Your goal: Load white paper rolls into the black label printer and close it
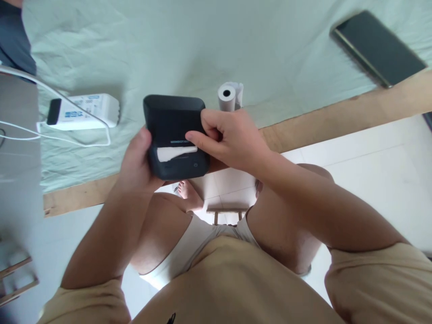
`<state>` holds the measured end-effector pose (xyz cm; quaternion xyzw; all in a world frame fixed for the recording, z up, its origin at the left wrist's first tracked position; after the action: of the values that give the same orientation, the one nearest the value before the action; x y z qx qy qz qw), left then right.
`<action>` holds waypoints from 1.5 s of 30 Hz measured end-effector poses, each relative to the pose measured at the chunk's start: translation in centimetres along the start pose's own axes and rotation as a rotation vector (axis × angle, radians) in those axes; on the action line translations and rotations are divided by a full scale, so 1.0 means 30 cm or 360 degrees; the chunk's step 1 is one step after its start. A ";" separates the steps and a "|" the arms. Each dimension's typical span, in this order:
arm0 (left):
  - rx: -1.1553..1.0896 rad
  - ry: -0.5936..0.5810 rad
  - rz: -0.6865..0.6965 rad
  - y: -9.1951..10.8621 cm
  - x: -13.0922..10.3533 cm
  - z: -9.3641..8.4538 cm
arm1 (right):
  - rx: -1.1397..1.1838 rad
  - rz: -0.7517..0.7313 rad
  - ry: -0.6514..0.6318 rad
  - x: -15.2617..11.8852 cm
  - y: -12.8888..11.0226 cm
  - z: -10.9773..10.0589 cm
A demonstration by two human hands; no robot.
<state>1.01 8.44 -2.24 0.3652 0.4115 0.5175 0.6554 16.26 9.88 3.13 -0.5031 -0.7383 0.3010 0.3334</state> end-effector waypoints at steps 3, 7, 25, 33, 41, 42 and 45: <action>-0.0086 0.0099 -0.0138 -0.013 0.000 0.012 | -0.0053 0.0001 0.0000 -0.004 0.004 -0.001; -0.0189 0.0240 -0.0233 -0.014 0.004 0.016 | -0.0078 -0.0009 -0.0065 -0.010 0.000 0.001; -0.0232 0.0385 -0.0149 -0.026 0.010 -0.040 | 0.0181 -0.0201 0.0083 -0.006 -0.047 -0.082; -0.0196 0.0435 -0.0314 -0.034 0.000 -0.025 | -0.0027 -0.0177 0.0587 -0.010 -0.119 -0.164; -0.0104 0.0120 -0.0134 -0.035 0.000 -0.023 | -0.0994 0.0019 -0.0203 0.072 -0.099 0.018; -0.0104 0.0102 -0.0145 -0.040 -0.001 -0.026 | -0.0918 -0.0005 -0.0213 0.064 -0.110 0.010; -0.0123 0.0158 -0.0152 -0.038 -0.001 -0.032 | -0.0391 -0.0020 -0.0127 0.030 -0.113 -0.075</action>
<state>0.54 8.23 -3.64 0.2934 0.4401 0.5187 0.6717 15.96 9.91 7.28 -0.5232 -0.7853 0.2260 0.2417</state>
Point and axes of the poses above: each hand's wrist, its own x-axis towards the middle knuckle, its own z-axis out of the palm, y = z × x, the point moved 9 cm from there along x, towards the middle knuckle, and after that the axes turned 4 degrees about z, right-handed, at the moved point
